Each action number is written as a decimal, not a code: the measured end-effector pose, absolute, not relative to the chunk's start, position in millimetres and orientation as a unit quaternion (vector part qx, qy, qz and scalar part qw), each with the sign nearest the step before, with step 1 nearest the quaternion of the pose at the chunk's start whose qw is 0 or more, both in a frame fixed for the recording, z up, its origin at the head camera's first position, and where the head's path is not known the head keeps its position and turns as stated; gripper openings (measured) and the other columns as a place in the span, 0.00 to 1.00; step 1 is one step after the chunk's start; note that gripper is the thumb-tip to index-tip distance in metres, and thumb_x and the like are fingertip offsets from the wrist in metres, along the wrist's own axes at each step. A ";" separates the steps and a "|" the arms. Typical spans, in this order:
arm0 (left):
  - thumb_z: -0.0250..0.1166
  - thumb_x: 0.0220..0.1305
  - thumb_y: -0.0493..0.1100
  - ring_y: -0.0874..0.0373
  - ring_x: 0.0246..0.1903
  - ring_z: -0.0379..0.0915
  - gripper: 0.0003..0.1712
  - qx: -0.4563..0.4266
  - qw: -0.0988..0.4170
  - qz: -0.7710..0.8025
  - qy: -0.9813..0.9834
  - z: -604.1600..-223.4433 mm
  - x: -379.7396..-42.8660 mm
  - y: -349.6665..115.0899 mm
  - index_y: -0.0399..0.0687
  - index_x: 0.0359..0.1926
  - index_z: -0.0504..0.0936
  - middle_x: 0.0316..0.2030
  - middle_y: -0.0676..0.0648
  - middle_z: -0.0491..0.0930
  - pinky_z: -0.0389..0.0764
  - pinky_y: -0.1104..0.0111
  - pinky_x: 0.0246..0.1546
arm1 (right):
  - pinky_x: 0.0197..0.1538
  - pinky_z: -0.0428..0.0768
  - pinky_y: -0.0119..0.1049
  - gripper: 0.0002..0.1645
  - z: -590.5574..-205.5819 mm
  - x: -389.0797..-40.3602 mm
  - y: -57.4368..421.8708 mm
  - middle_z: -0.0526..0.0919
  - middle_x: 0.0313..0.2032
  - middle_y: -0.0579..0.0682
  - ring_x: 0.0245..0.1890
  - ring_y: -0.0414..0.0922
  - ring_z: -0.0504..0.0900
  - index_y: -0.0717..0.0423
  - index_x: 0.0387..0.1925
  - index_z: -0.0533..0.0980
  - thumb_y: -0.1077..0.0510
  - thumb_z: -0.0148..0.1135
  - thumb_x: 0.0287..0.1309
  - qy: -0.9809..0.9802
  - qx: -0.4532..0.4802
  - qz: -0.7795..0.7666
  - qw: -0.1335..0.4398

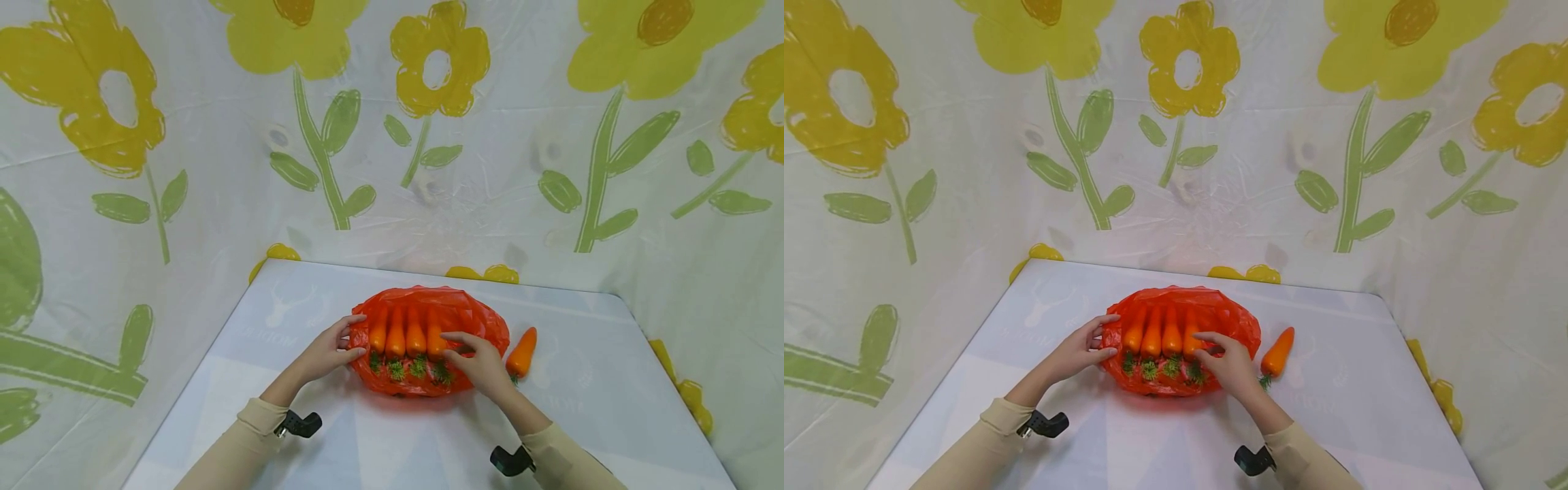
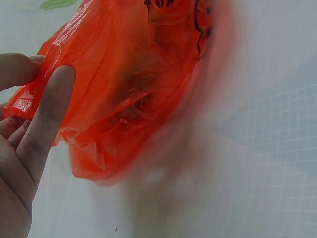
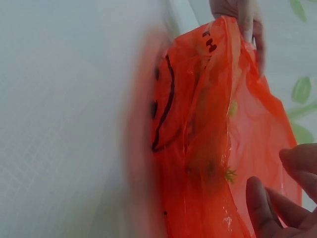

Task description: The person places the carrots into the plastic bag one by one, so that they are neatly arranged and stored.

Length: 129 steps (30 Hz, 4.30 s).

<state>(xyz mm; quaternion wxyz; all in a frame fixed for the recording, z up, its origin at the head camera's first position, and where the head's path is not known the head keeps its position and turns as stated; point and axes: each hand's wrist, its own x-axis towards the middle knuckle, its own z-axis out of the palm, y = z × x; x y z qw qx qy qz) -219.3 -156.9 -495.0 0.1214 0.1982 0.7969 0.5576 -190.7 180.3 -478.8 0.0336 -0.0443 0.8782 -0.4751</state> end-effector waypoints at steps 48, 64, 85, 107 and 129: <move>0.67 0.70 0.42 0.42 0.53 0.78 0.39 0.198 0.130 0.565 0.790 -497.1 -219.9 -157.6 0.41 0.75 0.60 0.64 0.31 0.71 0.85 0.58 0.48 | 0.42 0.85 0.30 0.22 -460.7 -163.5 259.0 0.84 0.54 0.54 0.43 0.37 0.82 0.53 0.61 0.80 0.50 0.64 0.70 0.861 -0.032 -0.500 -0.090; 0.68 0.69 0.41 0.41 0.54 0.79 0.39 0.197 0.124 0.561 0.794 -494.3 -218.6 -156.6 0.42 0.75 0.61 0.65 0.32 0.71 0.86 0.58 0.46 | 0.42 0.80 0.23 0.25 -467.4 -165.5 285.1 0.80 0.62 0.57 0.46 0.34 0.79 0.54 0.65 0.76 0.50 0.62 0.72 0.893 0.007 -0.439 -0.101; 0.67 0.69 0.42 0.42 0.53 0.79 0.39 0.198 0.130 0.565 0.791 -497.0 -220.5 -158.1 0.42 0.75 0.61 0.64 0.31 0.72 0.86 0.60 0.46 | 0.55 0.81 0.58 0.42 -504.1 -181.5 301.5 0.60 0.71 0.71 0.63 0.69 0.70 0.60 0.72 0.65 0.42 0.65 0.67 0.908 0.117 -0.399 0.050; 0.67 0.69 0.41 0.41 0.53 0.79 0.39 0.204 0.125 0.564 0.791 -499.6 -221.2 -159.0 0.42 0.75 0.61 0.63 0.30 0.73 0.86 0.61 0.46 | 0.53 0.83 0.53 0.33 -510.3 -186.9 298.3 0.67 0.67 0.71 0.59 0.67 0.74 0.62 0.67 0.71 0.49 0.64 0.66 0.914 0.104 -0.391 0.042; 0.67 0.70 0.41 0.40 0.54 0.78 0.38 0.199 0.126 0.561 0.794 -495.6 -219.2 -156.6 0.42 0.75 0.61 0.64 0.32 0.72 0.85 0.57 0.48 | 0.51 0.83 0.55 0.33 -508.5 -168.4 348.7 0.68 0.66 0.74 0.61 0.70 0.73 0.66 0.66 0.70 0.51 0.62 0.68 0.923 0.114 -0.367 0.028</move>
